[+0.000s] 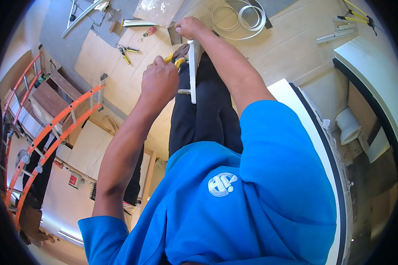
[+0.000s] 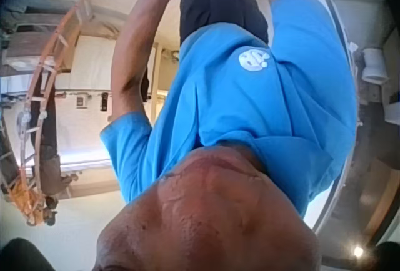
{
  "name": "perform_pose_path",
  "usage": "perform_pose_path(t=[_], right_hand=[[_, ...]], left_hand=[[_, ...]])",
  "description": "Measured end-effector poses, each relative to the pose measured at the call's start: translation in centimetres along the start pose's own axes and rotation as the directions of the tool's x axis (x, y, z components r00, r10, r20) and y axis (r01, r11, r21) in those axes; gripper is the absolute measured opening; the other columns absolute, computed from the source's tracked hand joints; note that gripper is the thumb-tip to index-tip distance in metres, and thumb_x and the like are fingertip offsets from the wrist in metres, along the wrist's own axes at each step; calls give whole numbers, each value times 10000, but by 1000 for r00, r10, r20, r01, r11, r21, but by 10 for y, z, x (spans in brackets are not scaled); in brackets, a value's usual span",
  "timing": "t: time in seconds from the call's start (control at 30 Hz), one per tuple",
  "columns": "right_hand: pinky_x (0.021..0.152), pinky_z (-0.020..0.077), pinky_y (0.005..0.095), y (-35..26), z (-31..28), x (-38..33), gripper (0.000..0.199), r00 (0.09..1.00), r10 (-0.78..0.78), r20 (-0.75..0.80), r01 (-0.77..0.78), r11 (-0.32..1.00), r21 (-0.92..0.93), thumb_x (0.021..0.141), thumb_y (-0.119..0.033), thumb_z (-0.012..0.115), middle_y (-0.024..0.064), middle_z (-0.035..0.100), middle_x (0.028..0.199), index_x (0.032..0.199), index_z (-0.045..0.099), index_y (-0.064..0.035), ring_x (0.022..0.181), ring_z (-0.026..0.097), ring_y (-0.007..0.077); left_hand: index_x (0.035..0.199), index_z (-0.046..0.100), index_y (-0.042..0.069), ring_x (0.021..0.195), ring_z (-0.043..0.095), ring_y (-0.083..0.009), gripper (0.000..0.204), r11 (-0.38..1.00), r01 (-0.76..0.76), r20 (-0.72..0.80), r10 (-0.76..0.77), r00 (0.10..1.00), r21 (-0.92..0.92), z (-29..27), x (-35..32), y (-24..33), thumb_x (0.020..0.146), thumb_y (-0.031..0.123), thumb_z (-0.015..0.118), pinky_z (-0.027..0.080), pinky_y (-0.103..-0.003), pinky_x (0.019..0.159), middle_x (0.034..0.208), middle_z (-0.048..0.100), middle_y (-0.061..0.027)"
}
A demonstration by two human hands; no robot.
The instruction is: The person assembles a cabinet door by attaching a white edge strip to a white panel. They use a utility knife to trim the strip, a pencil to mark measurements, and a metal straight edge to guide the cut. The person also handles a small wooden block and a metal hinge during the process.
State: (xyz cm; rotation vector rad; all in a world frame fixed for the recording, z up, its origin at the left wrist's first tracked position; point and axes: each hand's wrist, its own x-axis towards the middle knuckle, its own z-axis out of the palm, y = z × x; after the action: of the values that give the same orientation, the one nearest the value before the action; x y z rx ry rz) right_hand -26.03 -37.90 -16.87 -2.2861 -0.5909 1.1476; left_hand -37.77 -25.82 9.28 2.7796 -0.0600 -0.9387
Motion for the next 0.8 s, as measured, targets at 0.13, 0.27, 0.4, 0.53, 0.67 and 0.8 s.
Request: perform_pose_path(t=[0.13, 0.27, 0.4, 0.53, 0.67, 0.8], right_hand=[[988, 541, 473, 1, -5, 0, 388, 994, 23, -107, -27, 999, -34, 933, -362, 631, 173, 732, 1186, 1259, 729, -174, 1106, 690, 367], [979, 541, 479, 2, -5, -4, 395, 996, 37, -84, -39, 999, -19, 953, -374, 605, 188, 731, 1171, 1278, 716, -180, 1093, 691, 379], [967, 543, 484, -4, 3, 3, 412, 983, -73, -167, 62, 996, -71, 965, -425, 594, 201, 737, 1117, 1269, 717, -175, 1066, 692, 396], [1031, 503, 467, -40, -17, -16, 693, 956, 60, -287, -41, 997, 71, 905, -533, 691, 256, 687, 1221, 1376, 599, -34, 1163, 651, 411], [1115, 435, 419, -37, 35, -59, 1094, 671, 461, -581, -149, 852, 503, 777, -514, 853, 309, 555, 1417, 1519, 334, 98, 1300, 570, 406], [1104, 446, 410, -63, 82, -102, 1119, 685, 704, -185, -420, 590, 689, 743, -447, 893, 311, 579, 1400, 1526, 312, 102, 1282, 597, 396]], left_hand=[[850, 653, -2, 800, 652, -370, 109, 991, -72, 63, 79, 995, -115, -40, -73, -3, 865, 90, 596, 538, -482, 706, 940, 570, -192], [855, 613, 35, 782, 619, -352, 59, 989, 94, 364, -46, 930, -116, -71, -193, -21, 867, 93, 616, 506, -465, 682, 933, 534, -177], [930, 620, 11, 815, 640, -376, 95, 943, 290, 507, -172, 845, -163, -66, -239, 1, 916, 97, 582, 535, -497, 724, 969, 525, -212], [948, 629, 7, 825, 644, -380, 115, 915, 353, 514, -211, 831, -194, -49, -249, 7, 926, 100, 566, 543, -502, 732, 973, 529, -211], [950, 637, 1, 831, 649, -359, 131, 906, 371, 539, -212, 816, -206, -49, -245, 1, 927, 116, 579, 551, -485, 732, 994, 541, -199], [984, 657, 3, 845, 652, -340, 148, 896, 373, 528, -202, 825, -240, -50, -240, -2, 931, 119, 581, 554, -473, 734, 1019, 544, -194]])
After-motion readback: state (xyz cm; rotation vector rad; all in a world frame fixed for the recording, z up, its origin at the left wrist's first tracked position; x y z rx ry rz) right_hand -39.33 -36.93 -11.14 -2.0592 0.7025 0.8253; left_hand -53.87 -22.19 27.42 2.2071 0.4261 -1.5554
